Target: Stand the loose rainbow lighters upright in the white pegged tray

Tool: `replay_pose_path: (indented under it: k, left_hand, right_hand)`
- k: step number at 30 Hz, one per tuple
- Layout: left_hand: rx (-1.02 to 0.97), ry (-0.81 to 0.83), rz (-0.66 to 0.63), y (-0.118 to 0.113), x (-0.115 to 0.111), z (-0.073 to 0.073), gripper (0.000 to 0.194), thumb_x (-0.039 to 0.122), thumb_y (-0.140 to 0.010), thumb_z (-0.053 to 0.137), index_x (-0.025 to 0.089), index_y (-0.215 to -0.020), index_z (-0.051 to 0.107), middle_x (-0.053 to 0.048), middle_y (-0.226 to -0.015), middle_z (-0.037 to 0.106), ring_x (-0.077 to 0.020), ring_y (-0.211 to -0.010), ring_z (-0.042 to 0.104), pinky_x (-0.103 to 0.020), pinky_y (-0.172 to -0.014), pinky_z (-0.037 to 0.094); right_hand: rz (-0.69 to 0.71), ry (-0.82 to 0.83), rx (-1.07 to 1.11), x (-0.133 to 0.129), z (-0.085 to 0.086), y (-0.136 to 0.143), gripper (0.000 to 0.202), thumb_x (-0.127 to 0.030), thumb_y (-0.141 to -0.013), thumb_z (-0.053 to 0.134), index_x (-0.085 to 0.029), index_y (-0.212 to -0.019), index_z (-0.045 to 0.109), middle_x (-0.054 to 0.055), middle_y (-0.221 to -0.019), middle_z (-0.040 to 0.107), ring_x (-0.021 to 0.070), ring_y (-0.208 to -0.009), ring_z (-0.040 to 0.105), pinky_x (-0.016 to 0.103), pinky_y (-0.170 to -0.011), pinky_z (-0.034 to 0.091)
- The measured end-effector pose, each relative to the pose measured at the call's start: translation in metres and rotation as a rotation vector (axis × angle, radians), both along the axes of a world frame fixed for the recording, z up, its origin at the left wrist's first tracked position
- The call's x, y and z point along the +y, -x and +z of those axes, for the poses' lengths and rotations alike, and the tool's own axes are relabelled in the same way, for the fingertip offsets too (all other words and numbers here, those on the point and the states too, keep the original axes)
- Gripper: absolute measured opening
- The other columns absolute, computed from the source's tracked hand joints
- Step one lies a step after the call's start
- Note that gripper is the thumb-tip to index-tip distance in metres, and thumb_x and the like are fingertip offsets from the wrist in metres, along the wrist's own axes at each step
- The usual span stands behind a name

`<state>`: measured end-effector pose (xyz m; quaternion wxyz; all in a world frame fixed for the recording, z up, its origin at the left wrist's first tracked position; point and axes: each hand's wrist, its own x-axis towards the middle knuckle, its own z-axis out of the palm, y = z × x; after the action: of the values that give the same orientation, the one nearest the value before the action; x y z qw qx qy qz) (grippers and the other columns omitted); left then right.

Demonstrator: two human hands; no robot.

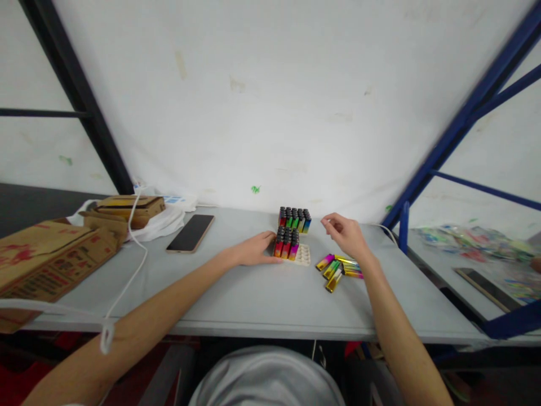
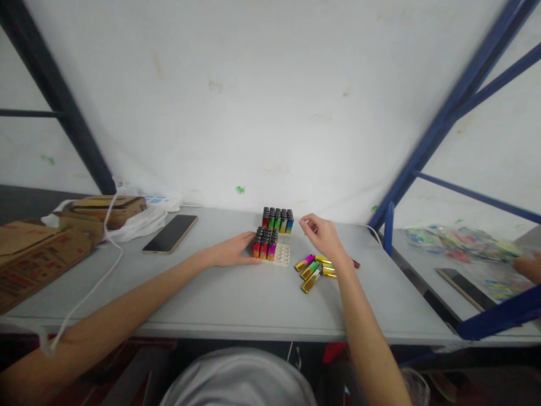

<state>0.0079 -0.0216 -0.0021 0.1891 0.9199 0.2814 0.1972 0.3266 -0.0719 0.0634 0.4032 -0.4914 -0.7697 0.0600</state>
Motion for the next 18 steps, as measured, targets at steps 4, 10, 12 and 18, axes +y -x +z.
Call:
replay_pose_path:
  k: [4, 10, 12, 18]
  left_hand:
    - [0.014, -0.001, -0.016, 0.000, 0.000, 0.001, 0.074, 0.064, -0.093, 0.067, 0.013, -0.144, 0.054, -0.020, -0.146, 0.058, -0.0360, -0.133, 0.057, -0.045, -0.119, 0.041]
    - [0.037, 0.061, -0.067, 0.008, 0.009, 0.005, 0.070, 0.063, -0.094, 0.066, 0.012, -0.142, 0.058, -0.019, -0.149, 0.056, -0.0338, -0.138, 0.053, -0.042, -0.123, 0.038]
    - [0.038, 0.081, -0.084, 0.012, 0.013, 0.008, 0.069, 0.063, -0.093, 0.067, 0.014, -0.141, 0.060, -0.017, -0.150, 0.056, -0.0334, -0.139, 0.053, -0.042, -0.123, 0.037]
    - [0.033, 0.086, -0.058, 0.013, 0.013, 0.008, 0.070, 0.063, -0.090, 0.070, 0.013, -0.139, 0.061, -0.015, -0.148, 0.059, -0.0339, -0.135, 0.057, -0.040, -0.120, 0.042]
  right_hand:
    - [0.073, 0.145, -0.156, -0.014, -0.002, -0.034, 0.028, -0.046, -0.098, 0.062, -0.022, -0.099, 0.076, 0.007, -0.090, 0.076, 0.0237, -0.078, 0.069, 0.036, -0.073, 0.053]
    - [0.158, 0.248, -0.253, -0.065, -0.016, -0.065, 0.025, -0.043, -0.098, 0.063, -0.024, -0.105, 0.078, 0.011, -0.110, 0.076, 0.0263, -0.097, 0.071, 0.040, -0.089, 0.056]
    - [0.058, 0.224, -0.238, -0.074, -0.020, -0.082, 0.027, -0.044, -0.099, 0.062, -0.024, -0.105, 0.078, 0.011, -0.111, 0.075, 0.0269, -0.098, 0.071, 0.041, -0.090, 0.057]
    - [-0.187, 0.155, -0.196, -0.083, -0.043, -0.128, 0.031, -0.047, -0.095, 0.061, -0.021, -0.101, 0.077, 0.012, -0.104, 0.077, 0.0303, -0.096, 0.073, 0.046, -0.089, 0.059]
